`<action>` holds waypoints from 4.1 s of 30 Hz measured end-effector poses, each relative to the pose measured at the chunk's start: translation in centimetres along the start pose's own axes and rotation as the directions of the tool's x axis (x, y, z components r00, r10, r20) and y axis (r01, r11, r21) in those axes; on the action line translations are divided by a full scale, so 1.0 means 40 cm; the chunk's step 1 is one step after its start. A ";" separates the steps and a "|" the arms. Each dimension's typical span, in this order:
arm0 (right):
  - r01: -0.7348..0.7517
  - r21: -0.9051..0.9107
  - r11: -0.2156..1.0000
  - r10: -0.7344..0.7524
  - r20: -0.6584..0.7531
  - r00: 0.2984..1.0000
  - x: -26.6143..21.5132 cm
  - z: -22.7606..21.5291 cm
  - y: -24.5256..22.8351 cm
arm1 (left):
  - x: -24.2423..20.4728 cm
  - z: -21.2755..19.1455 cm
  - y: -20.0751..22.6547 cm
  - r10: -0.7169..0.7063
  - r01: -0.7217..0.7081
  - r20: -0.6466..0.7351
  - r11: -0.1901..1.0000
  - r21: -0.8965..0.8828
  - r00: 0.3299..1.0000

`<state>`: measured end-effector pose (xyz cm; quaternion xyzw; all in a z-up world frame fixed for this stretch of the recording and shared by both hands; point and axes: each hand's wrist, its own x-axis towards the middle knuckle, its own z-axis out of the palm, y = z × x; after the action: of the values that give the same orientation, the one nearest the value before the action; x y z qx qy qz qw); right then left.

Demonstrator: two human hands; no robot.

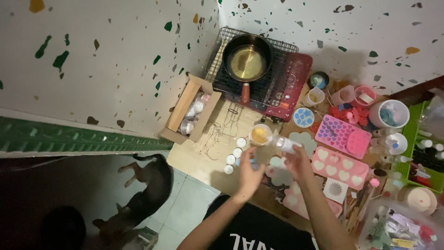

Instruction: Prepare and mix wax with scents and colors for candle making.

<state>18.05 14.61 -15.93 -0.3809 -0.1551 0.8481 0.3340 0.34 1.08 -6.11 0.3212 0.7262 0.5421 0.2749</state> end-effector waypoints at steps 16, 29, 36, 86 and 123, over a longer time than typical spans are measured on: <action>0.341 -0.935 -0.096 -0.618 0.324 0.716 0.018 0.268 -0.112 | 0.034 -0.123 -0.182 -0.185 0.169 -0.225 0.982 -0.086 0.957; 0.366 -0.920 -0.139 -0.595 0.373 0.711 0.001 0.325 -0.139 | 0.044 -0.148 -0.179 -0.216 0.196 -0.241 0.975 -0.101 0.946; 0.429 -0.892 -0.140 -0.533 0.433 0.727 -0.016 0.389 -0.139 | 0.043 -0.145 -0.199 -0.218 0.195 -0.257 0.974 -0.114 0.942; 0.276 -0.961 -0.037 -0.646 0.234 0.727 0.004 0.311 -0.120 | 0.045 -0.154 -0.203 -0.227 0.196 -0.210 0.968 -0.159 0.951; -0.421 0.289 0.860 0.395 0.145 0.907 -0.003 -0.008 0.190 | 0.058 -0.012 -0.010 0.276 -0.245 0.348 0.961 -0.132 0.896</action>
<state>14.94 8.97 -20.01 -0.3128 0.0525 0.9278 0.1966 -1.57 2.48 -6.48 0.4982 0.5895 0.5356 0.3427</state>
